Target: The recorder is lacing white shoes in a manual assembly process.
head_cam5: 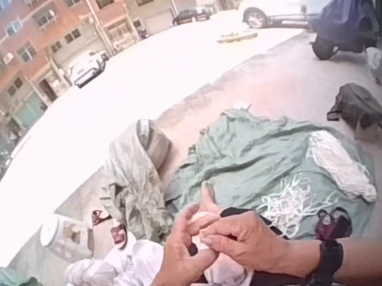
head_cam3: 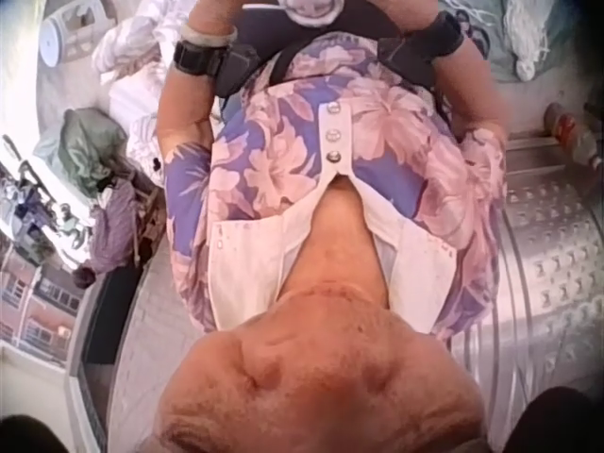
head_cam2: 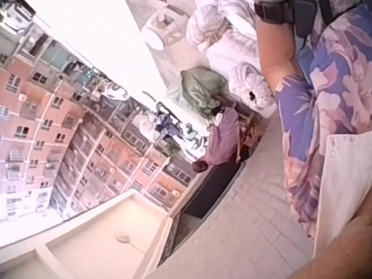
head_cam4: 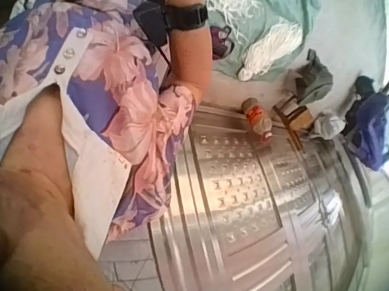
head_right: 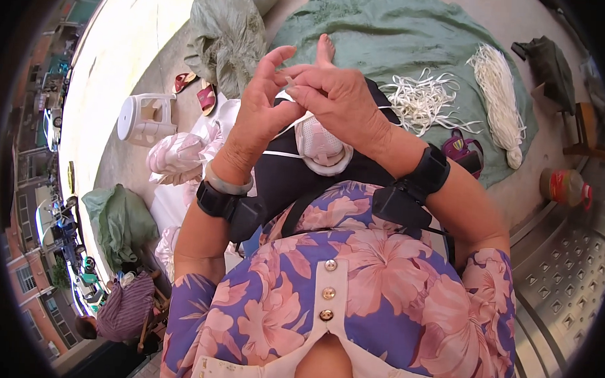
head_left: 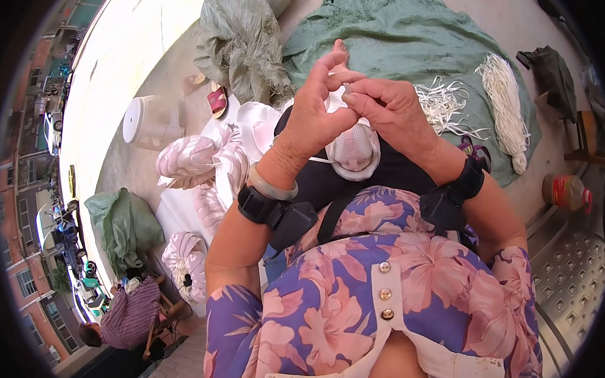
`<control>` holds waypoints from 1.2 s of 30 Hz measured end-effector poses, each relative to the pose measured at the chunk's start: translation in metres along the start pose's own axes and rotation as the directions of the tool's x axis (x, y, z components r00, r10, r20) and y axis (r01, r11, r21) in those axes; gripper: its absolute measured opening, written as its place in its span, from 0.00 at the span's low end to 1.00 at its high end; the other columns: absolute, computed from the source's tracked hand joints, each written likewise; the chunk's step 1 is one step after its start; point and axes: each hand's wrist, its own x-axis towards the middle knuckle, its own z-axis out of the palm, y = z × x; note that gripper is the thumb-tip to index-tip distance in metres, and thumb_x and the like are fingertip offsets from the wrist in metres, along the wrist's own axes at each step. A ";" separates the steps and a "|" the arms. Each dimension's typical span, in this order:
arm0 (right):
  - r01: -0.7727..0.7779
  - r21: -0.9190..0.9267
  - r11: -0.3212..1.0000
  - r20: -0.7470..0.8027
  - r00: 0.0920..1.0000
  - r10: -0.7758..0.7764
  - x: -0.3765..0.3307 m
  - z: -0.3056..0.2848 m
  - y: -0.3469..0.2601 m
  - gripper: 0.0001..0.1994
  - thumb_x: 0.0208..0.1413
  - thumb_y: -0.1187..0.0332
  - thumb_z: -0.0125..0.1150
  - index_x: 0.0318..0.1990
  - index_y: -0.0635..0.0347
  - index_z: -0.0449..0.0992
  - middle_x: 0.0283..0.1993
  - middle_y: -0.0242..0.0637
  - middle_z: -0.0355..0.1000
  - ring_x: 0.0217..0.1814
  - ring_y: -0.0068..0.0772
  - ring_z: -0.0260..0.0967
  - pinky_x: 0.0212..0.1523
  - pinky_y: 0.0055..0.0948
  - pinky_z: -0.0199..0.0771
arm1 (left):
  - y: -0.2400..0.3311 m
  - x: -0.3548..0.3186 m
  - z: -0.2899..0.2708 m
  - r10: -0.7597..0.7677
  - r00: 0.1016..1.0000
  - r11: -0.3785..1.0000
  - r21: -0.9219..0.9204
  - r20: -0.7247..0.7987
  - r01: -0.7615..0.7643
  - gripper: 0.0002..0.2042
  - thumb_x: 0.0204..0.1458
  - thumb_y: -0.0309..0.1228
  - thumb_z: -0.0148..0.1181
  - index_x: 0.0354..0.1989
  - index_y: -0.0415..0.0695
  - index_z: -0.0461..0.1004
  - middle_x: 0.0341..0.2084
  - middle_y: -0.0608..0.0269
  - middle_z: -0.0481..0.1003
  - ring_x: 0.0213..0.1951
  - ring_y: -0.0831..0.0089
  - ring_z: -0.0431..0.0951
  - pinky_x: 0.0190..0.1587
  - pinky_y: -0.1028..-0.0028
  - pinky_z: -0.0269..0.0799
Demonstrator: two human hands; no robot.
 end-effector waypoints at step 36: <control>-0.494 -0.009 0.870 0.121 0.863 0.491 0.012 -0.007 0.144 0.09 0.51 0.68 0.54 0.25 0.65 0.72 0.19 0.34 0.67 0.20 0.24 0.59 0.25 0.23 0.60 | 0.059 -0.057 0.029 -0.186 0.641 0.957 -0.011 0.745 0.290 0.13 0.58 0.33 0.44 0.23 0.39 0.62 0.13 0.67 0.65 0.15 0.80 0.66 0.19 0.79 0.62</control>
